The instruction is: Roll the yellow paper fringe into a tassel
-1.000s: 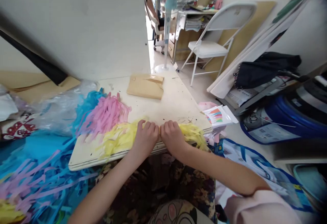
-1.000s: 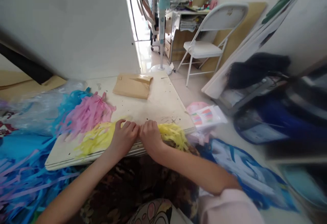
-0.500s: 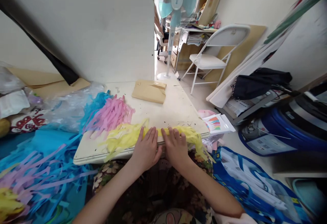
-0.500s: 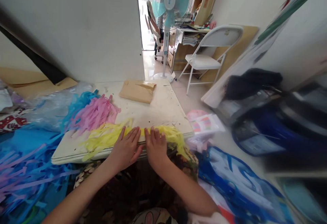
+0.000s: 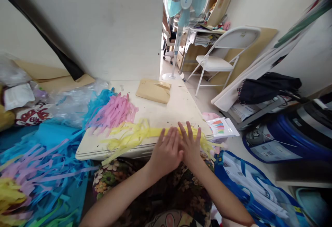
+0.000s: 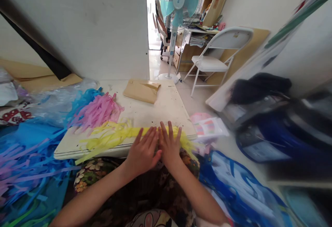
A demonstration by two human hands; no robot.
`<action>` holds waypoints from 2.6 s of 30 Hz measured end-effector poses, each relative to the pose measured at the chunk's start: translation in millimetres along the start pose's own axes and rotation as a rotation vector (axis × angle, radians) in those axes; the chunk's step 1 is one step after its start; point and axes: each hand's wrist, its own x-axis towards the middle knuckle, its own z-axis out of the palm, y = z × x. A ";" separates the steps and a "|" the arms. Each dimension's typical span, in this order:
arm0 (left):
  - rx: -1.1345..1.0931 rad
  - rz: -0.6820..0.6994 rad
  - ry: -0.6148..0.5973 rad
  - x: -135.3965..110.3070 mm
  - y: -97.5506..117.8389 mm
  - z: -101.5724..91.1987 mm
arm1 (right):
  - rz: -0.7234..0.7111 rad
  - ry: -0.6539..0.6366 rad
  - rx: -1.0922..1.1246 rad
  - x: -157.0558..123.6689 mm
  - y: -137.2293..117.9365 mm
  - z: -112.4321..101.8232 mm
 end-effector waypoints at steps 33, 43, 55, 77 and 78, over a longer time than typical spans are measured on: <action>0.086 -0.015 0.080 -24.8 -35.3 9.0 | 0.099 0.249 0.436 9.9 13.2 -20.5; 0.115 -0.100 0.098 -19.7 -29.4 1.2 | -0.318 -0.133 0.503 25.2 -9.5 -21.4; 0.151 -0.280 -0.216 -7.9 -52.6 -18.7 | -0.356 -0.326 0.294 49.1 14.4 -20.4; 0.181 -0.249 -0.495 5.5 -68.3 -19.2 | -0.165 -0.761 0.519 68.3 42.7 -22.7; 0.182 -0.246 -0.499 5.8 -68.3 -19.2 | -0.160 -0.771 0.520 69.0 43.0 -22.0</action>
